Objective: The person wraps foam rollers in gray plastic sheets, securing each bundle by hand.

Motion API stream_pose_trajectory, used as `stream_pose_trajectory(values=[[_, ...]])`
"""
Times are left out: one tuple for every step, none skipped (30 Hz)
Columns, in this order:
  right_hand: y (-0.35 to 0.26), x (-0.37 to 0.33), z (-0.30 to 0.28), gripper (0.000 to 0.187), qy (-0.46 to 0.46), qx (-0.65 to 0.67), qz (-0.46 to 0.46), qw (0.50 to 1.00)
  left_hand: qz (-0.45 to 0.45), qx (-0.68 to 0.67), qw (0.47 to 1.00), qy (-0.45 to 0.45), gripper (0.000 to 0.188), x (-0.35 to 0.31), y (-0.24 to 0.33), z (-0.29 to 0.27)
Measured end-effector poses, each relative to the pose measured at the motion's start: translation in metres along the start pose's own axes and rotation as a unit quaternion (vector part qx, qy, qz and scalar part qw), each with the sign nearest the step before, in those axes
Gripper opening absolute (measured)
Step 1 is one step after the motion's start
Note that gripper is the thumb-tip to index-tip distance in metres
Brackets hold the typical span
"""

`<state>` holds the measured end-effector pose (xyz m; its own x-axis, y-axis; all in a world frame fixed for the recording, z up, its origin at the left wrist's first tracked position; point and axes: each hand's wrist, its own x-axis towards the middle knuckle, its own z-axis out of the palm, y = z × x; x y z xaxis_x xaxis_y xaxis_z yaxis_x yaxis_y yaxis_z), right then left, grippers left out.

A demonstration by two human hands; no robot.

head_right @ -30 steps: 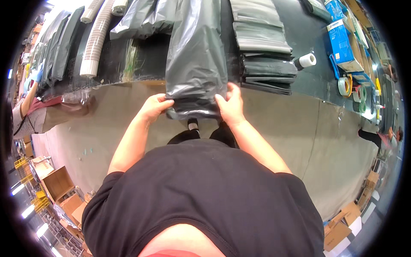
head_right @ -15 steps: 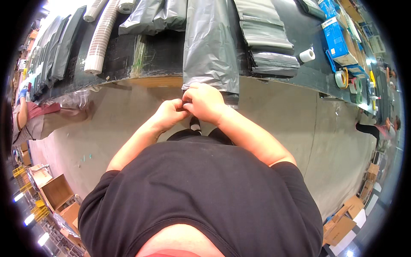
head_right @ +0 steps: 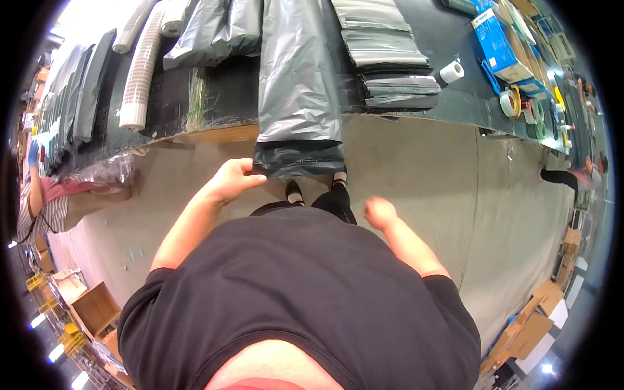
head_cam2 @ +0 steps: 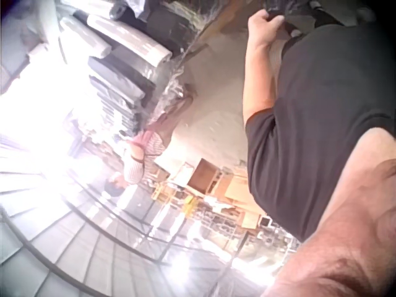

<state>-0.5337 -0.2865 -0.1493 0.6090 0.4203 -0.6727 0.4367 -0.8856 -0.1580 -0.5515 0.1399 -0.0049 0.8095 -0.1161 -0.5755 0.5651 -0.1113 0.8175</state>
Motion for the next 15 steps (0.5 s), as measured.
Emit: stream_pose_trajectory(values=[[0.041, -0.004, 0.048, 0.027, -0.139, -0.061, 0.080, 0.985, -0.004, 0.035, 0.999, -0.040, 0.026, -0.001, 0.008, -0.005], [0.057, -0.016, 0.058, 0.032, -0.206, -0.074, 0.088, 0.972, -0.009, 0.070, 0.995, -0.069, 0.031, -0.001, 0.011, -0.012], [0.064, -0.022, 0.057, 0.038, -0.268, -0.086, 0.097, 0.955, 0.017, 0.109, 0.987, -0.116, 0.053, 0.001, 0.014, -0.022], [0.043, -0.021, 0.011, 0.046, -0.248, -0.065, 0.141, 0.956, 0.015, 0.115, 0.987, -0.109, 0.053, 0.003, 0.015, -0.027], [0.009, -0.024, -0.051, 0.054, -0.230, -0.045, 0.188, 0.954, 0.110, 0.374, 0.919, 0.054, 0.064, 0.004, 0.017, -0.031], [-0.001, -0.022, -0.067, 0.060, -0.028, -0.021, 0.166, 0.985, 0.203, 0.595, 0.750, 0.204, 0.075, 0.011, 0.025, -0.035], [-0.006, -0.018, -0.078, 0.067, 0.176, 0.003, 0.138, 0.975, 0.280, 0.608, 0.718, 0.190, 0.081, 0.026, 0.034, -0.048], [-0.008, -0.006, -0.094, 0.074, 0.319, 0.000, 0.034, 0.947, 0.356, 0.619, 0.678, 0.175, 0.086, 0.043, 0.047, -0.062], [-0.008, 0.008, -0.113, 0.081, 0.455, -0.007, -0.067, 0.888, 0.402, 0.652, 0.624, 0.156, 0.081, 0.055, 0.066, -0.062], [-0.017, 0.021, -0.139, 0.082, 0.489, -0.033, -0.125, 0.863, 0.416, 0.676, 0.596, 0.123, 0.071, 0.068, 0.079, -0.064], [-0.027, 0.035, -0.164, 0.083, 0.521, -0.060, -0.181, 0.832, 0.455, 0.691, 0.552, 0.104, 0.068, 0.086, 0.087, -0.067], [-0.033, 0.049, -0.182, 0.082, 0.520, -0.066, -0.216, 0.824, 0.492, 0.702, 0.508, 0.084, 0.065, 0.103, 0.094, -0.069], [-0.039, 0.061, -0.194, 0.078, 0.508, -0.089, -0.221, 0.828, 0.514, 0.712, 0.474, 0.068, 0.065, 0.114, 0.105, -0.067], [-0.045, 0.074, -0.204, 0.074, 0.497, -0.113, -0.229, 0.830, 0.522, 0.717, 0.460, 0.052, 0.070, 0.124, 0.111, -0.068], [-0.047, 0.086, -0.211, 0.072, 0.497, -0.135, -0.234, 0.824, 0.517, 0.715, 0.471, 0.018, 0.070, 0.129, 0.120, -0.066]])
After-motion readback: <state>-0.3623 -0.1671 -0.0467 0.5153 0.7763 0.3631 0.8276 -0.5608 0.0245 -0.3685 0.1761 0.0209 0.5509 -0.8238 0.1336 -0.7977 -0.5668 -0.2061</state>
